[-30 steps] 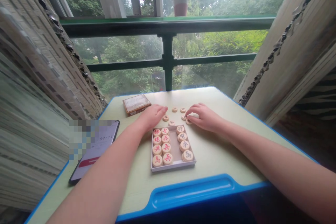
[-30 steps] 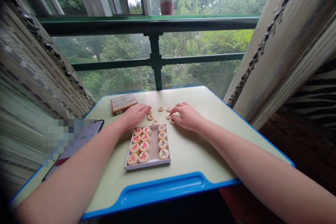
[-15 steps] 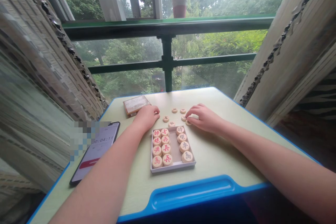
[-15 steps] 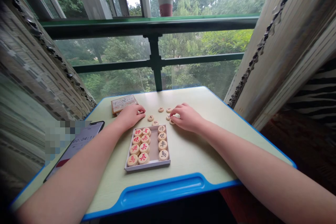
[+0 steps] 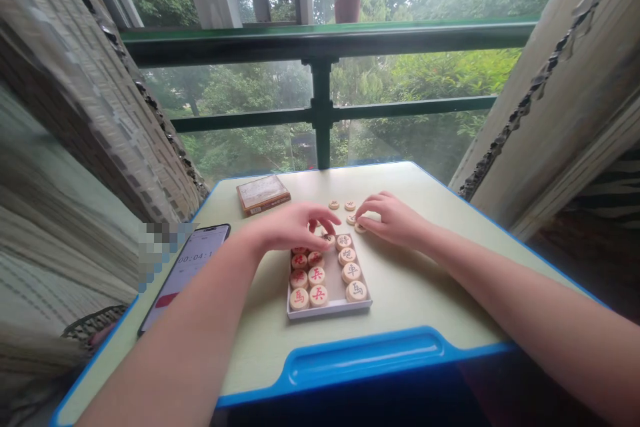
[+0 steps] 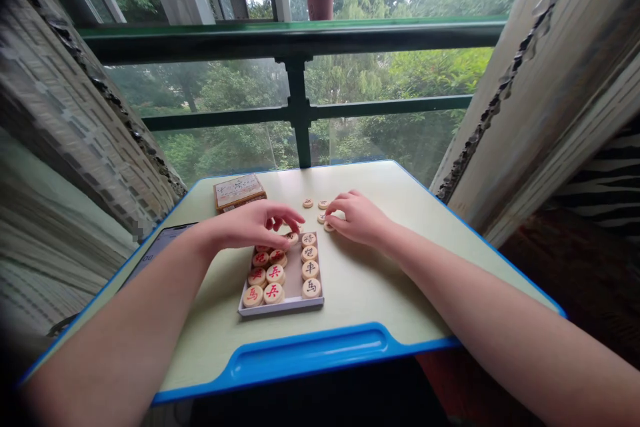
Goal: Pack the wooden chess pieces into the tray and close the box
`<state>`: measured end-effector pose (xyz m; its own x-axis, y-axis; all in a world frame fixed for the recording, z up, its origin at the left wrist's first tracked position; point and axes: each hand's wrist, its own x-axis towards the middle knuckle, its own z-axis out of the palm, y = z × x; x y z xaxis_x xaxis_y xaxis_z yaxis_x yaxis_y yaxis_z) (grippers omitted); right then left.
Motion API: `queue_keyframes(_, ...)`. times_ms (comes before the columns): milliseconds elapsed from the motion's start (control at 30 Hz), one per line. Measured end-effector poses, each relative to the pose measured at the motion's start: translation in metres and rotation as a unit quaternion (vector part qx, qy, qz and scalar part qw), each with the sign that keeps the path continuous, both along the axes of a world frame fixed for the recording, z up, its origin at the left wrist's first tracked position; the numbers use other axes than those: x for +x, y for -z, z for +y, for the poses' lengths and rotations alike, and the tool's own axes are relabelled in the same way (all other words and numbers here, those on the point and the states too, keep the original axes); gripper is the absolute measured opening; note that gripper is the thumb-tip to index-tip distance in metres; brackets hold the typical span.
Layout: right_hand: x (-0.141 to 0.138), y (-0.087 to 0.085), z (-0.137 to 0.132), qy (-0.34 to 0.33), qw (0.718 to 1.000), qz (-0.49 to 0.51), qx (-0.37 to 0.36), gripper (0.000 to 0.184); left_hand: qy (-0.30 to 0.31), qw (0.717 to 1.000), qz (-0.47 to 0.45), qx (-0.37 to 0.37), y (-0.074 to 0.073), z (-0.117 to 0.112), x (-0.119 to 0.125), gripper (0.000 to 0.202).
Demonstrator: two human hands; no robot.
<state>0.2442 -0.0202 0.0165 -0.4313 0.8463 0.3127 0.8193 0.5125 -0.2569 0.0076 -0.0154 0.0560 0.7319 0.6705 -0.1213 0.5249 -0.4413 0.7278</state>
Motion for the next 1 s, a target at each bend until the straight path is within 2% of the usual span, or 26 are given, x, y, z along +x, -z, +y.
queue_keyframes(333,0.001,-0.003,-0.001,-0.009,1.0,-0.005,0.016,0.021,-0.03,0.998,0.039,0.048,0.004,-0.004,0.009,0.047)
queue_keyframes(700,0.0,-0.003,-0.002,-0.013,1.0,-0.012,0.006,0.022,-0.028,0.998,0.035,0.041,0.006,-0.006,0.012,0.055)
queue_keyframes(1000,0.002,-0.002,-0.001,-0.019,1.0,-0.008,0.01,0.022,-0.035,0.995,0.054,0.073,0.005,-0.006,0.01,0.048)
